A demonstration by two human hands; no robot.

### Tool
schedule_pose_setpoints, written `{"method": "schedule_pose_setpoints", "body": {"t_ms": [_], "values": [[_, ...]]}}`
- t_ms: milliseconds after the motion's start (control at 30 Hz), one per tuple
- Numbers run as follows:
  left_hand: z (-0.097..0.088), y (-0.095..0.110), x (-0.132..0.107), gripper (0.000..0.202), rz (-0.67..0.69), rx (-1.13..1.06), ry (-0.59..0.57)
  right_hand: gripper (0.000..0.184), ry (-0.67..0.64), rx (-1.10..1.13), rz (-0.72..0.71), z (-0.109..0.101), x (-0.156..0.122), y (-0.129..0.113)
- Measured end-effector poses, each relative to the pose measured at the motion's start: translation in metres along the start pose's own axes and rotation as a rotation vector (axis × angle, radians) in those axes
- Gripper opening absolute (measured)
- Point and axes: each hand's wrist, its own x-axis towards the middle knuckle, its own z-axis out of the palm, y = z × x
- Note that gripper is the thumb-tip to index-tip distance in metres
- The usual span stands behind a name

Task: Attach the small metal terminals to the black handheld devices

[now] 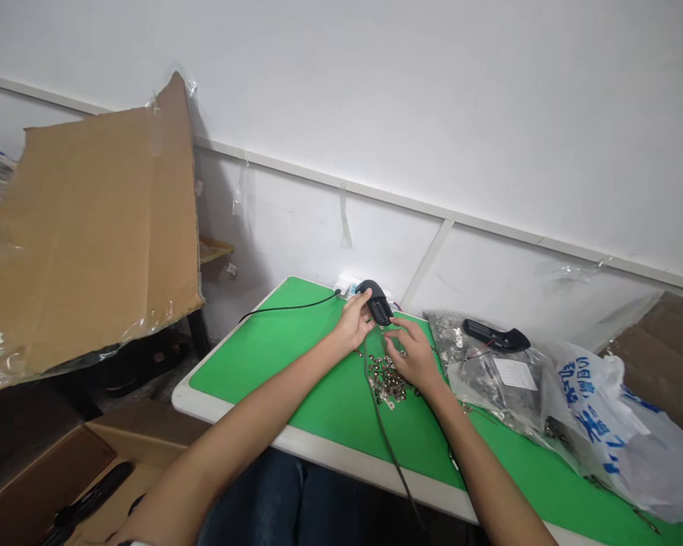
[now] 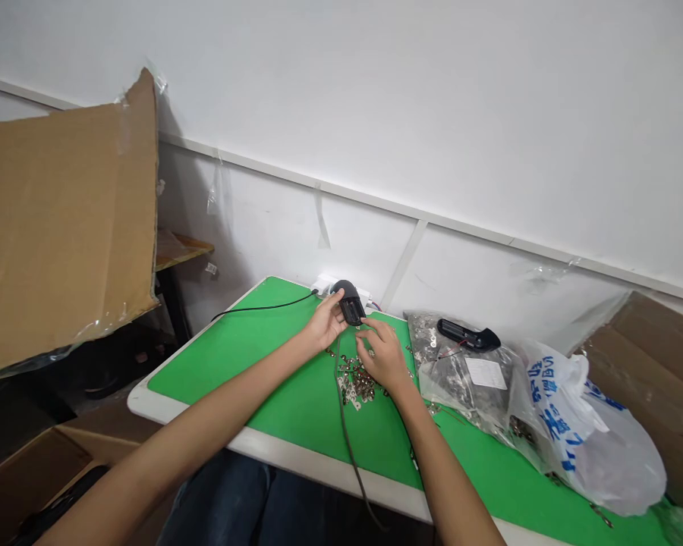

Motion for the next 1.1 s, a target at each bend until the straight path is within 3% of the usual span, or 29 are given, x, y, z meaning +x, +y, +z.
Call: {"method": "schedule_pose_setpoints", "body": {"t_ms": [300,500,667,833,1100], "values": [[0.003,0.003,-0.002,0.014,-0.076,-0.013,0.037,0.015,-0.011,-0.027,-0.048,-0.005,0.002,-0.004],[0.006,0.004,-0.008,0.018,-0.18,-0.037,0.078,0.016,-0.009,-0.037,-0.072,-0.016,0.003,-0.006],[0.005,0.004,-0.005,0.016,-0.166,-0.016,0.082,0.017,-0.006,-0.035,-0.106,-0.018,0.009,-0.011],[0.001,-0.001,-0.004,0.019,-0.115,0.006,0.012,0.018,0.013,-0.067,-0.137,-0.016,0.016,-0.02],[-0.006,-0.003,-0.008,0.037,-0.295,0.102,-0.057,0.014,-0.073,-0.161,-0.204,-0.008,0.024,-0.034]]}}
